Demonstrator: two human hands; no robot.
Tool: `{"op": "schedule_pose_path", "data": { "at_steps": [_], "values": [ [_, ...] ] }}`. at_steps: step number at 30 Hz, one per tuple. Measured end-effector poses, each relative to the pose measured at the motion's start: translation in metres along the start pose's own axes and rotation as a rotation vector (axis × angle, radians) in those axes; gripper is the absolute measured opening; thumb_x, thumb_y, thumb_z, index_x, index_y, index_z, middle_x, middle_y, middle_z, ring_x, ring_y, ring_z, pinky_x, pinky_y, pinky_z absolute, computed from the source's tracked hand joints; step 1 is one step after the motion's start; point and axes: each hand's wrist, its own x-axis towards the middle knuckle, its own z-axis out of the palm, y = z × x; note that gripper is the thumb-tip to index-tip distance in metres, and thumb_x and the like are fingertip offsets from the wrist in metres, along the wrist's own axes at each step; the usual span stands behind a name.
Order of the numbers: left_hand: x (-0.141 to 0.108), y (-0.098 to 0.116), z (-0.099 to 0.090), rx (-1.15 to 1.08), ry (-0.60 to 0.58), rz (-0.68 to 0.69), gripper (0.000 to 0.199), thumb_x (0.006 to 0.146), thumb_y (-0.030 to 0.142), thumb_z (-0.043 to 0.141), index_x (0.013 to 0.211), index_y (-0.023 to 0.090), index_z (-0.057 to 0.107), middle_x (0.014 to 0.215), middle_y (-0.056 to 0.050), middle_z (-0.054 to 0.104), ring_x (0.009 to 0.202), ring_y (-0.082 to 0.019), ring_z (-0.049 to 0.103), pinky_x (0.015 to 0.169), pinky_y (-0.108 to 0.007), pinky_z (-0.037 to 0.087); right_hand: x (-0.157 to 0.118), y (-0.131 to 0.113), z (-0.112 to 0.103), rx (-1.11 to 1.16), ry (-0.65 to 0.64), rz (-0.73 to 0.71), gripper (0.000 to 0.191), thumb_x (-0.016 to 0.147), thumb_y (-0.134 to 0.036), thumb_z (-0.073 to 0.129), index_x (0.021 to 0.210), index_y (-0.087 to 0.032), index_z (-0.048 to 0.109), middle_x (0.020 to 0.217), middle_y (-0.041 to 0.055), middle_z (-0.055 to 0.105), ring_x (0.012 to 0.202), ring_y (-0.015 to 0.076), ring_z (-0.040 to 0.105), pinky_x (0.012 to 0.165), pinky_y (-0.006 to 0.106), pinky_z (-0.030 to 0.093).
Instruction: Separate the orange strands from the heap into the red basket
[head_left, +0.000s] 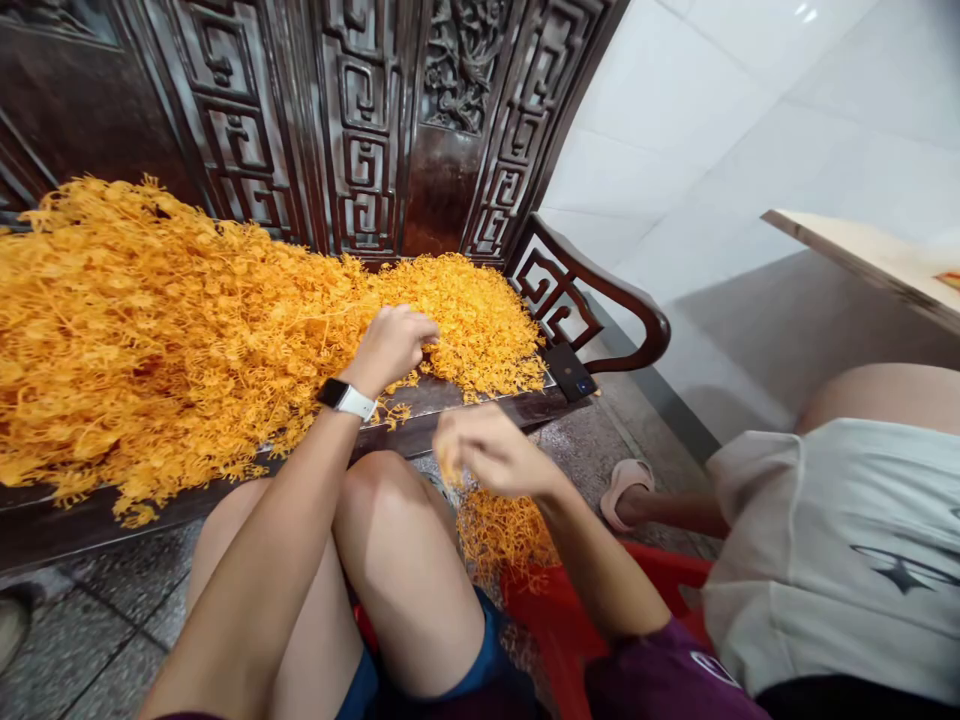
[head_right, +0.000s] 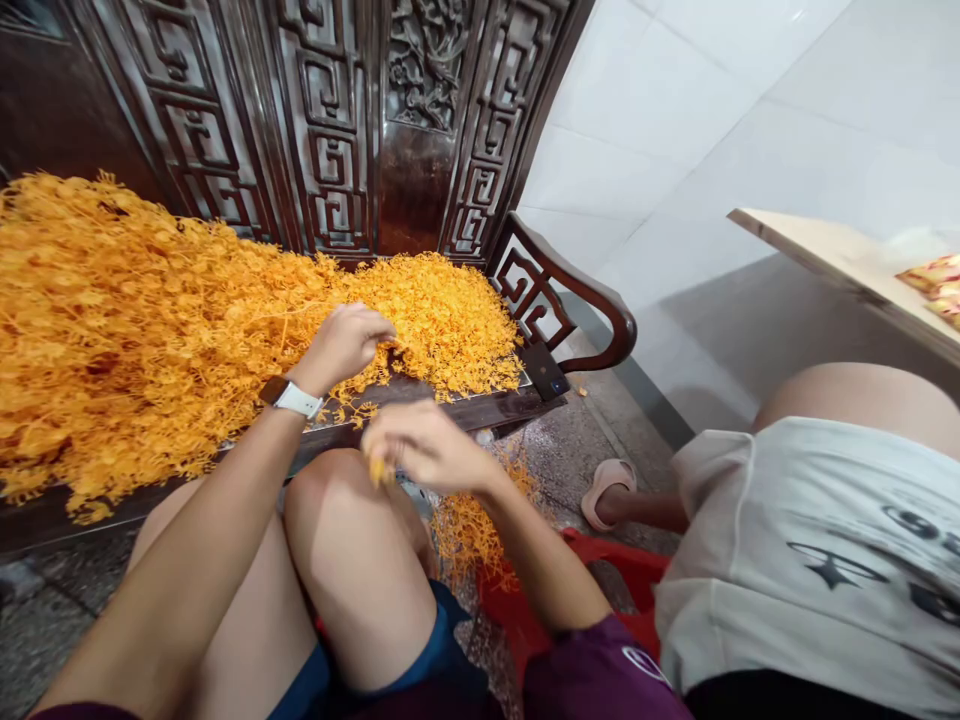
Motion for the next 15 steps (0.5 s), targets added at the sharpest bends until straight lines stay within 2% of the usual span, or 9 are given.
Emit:
{"op": "schedule_pose_path", "data": {
  "at_steps": [3,5,6,7,8,11,12,13,15],
  "values": [
    [0.002,-0.017,0.001,-0.03,0.051,-0.144,0.026,0.095,0.014,0.056,0.084,0.021,0.078,0.096,-0.009,0.082,0.089,-0.025,0.067,0.085,-0.042,0.048,0.0,-0.026,0.031,0.445,-0.461,-0.18,0.014,0.104,-0.012,0.052,0.101,-0.019,0.064,0.091,0.0081,0.075,0.085,0.0154,0.069,0.086,0.026,0.054],
    [0.003,-0.022,-0.002,-0.08,0.095,-0.192,0.024,0.097,0.019,0.057,0.087,0.023,0.079,0.096,-0.009,0.082,0.089,-0.025,0.069,0.084,-0.041,0.049,0.002,-0.033,0.037,0.584,-0.731,-0.179,0.012,0.105,-0.016,0.054,0.1,-0.019,0.064,0.094,0.0111,0.075,0.088,0.0173,0.071,0.086,0.026,0.054],
    [0.003,-0.023,-0.005,-0.107,0.125,-0.208,0.024,0.097,0.021,0.058,0.089,0.023,0.08,0.096,-0.009,0.082,0.089,-0.024,0.07,0.083,-0.041,0.049,0.004,-0.034,0.034,0.657,-0.783,-0.144,0.013,0.106,-0.021,0.055,0.098,-0.019,0.065,0.092,0.011,0.075,0.086,0.018,0.072,0.083,0.027,0.055],
    [0.002,-0.022,-0.007,-0.136,0.155,-0.22,0.023,0.097,0.022,0.058,0.09,0.023,0.08,0.095,-0.009,0.082,0.089,-0.025,0.071,0.083,-0.041,0.05,0.007,-0.034,0.028,0.744,-0.726,-0.085,0.016,0.107,-0.027,0.057,0.096,-0.021,0.066,0.086,0.0089,0.073,0.08,0.0178,0.071,0.078,0.027,0.055],
    [0.002,-0.021,-0.01,-0.166,0.182,-0.229,0.023,0.097,0.024,0.059,0.09,0.023,0.081,0.095,-0.009,0.082,0.089,-0.025,0.072,0.083,-0.041,0.05,0.01,-0.032,0.019,0.829,-0.552,-0.001,0.021,0.107,-0.036,0.057,0.095,-0.023,0.068,0.078,0.0052,0.069,0.071,0.0167,0.067,0.07,0.026,0.054],
    [0.0,-0.015,-0.015,-0.252,0.236,-0.248,0.022,0.096,0.027,0.06,0.088,0.021,0.08,0.092,-0.009,0.081,0.086,-0.025,0.071,0.081,-0.041,0.05,0.02,-0.029,-0.009,0.886,0.291,0.311,0.039,0.11,-0.053,0.042,0.107,-0.027,0.071,0.064,-0.0032,0.045,0.053,0.0148,0.036,0.053,0.027,0.041],
    [0.0,-0.013,-0.015,-0.294,0.251,-0.258,0.021,0.095,0.027,0.06,0.086,0.021,0.079,0.089,-0.008,0.08,0.084,-0.024,0.07,0.081,-0.04,0.05,0.023,-0.028,-0.015,0.843,0.497,0.4,0.043,0.111,-0.054,0.038,0.112,-0.028,0.071,0.064,-0.004,0.036,0.054,0.0156,0.027,0.052,0.028,0.037],
    [0.0,-0.012,-0.016,-0.36,0.269,-0.277,0.02,0.094,0.028,0.062,0.084,0.021,0.077,0.086,-0.007,0.079,0.082,-0.022,0.069,0.081,-0.039,0.051,0.026,-0.027,-0.019,0.8,0.603,0.473,0.043,0.11,-0.052,0.037,0.115,-0.027,0.071,0.066,-0.0041,0.031,0.056,0.0164,0.022,0.052,0.028,0.034],
    [0.0,-0.009,-0.017,-0.58,0.321,-0.333,0.019,0.094,0.031,0.064,0.085,0.02,0.075,0.083,-0.006,0.076,0.079,-0.02,0.067,0.079,-0.037,0.052,0.029,-0.027,-0.018,0.749,0.654,0.566,0.034,0.107,-0.048,0.044,0.109,-0.026,0.069,0.067,-0.0043,0.024,0.059,0.0169,0.017,0.053,0.029,0.03]
  ]
}}
